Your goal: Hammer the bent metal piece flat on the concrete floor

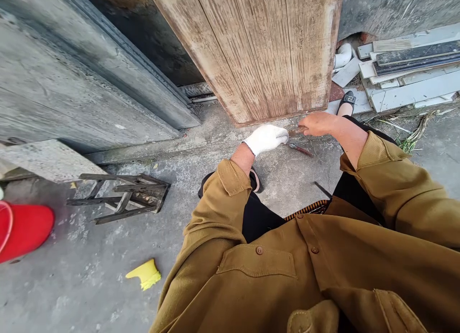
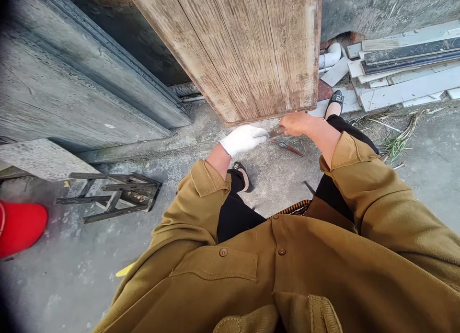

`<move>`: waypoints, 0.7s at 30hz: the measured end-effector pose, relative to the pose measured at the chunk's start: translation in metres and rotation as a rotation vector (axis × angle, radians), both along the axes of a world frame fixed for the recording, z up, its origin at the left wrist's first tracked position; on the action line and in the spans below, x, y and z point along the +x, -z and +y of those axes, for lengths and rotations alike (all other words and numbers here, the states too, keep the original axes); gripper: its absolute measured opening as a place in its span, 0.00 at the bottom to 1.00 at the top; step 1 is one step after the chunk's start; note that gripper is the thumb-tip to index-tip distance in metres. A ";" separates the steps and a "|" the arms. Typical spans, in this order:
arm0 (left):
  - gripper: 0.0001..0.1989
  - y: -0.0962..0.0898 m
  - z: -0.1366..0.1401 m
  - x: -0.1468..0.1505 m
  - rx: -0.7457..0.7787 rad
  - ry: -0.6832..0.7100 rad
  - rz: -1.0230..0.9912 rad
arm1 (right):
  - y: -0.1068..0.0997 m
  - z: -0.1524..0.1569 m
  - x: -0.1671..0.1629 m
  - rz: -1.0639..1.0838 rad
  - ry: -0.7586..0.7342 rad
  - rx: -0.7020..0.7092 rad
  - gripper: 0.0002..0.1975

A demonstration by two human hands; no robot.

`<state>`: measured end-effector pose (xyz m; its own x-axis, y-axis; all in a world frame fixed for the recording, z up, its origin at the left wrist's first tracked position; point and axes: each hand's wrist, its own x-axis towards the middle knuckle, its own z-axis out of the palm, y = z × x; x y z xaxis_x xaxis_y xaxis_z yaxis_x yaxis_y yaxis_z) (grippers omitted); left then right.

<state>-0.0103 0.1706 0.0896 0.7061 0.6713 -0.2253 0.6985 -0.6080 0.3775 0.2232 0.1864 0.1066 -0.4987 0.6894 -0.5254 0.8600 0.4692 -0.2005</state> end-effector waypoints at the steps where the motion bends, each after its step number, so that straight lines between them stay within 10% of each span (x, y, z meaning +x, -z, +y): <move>1: 0.15 0.000 0.000 -0.001 0.014 0.005 0.006 | 0.000 -0.002 -0.001 -0.015 -0.052 -0.073 0.14; 11: 0.13 0.005 0.012 -0.012 -0.155 -0.086 -0.289 | -0.009 -0.005 0.004 0.238 -0.182 -0.317 0.16; 21: 0.29 0.009 0.000 0.002 -0.679 -0.176 -0.662 | -0.013 0.003 0.011 1.036 0.612 -0.013 0.21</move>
<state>-0.0083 0.1708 0.0810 0.7314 0.6530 -0.1966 0.2775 -0.0218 0.9605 0.2339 0.1894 0.1196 -0.2803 0.9568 -0.0774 0.3672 0.0324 -0.9296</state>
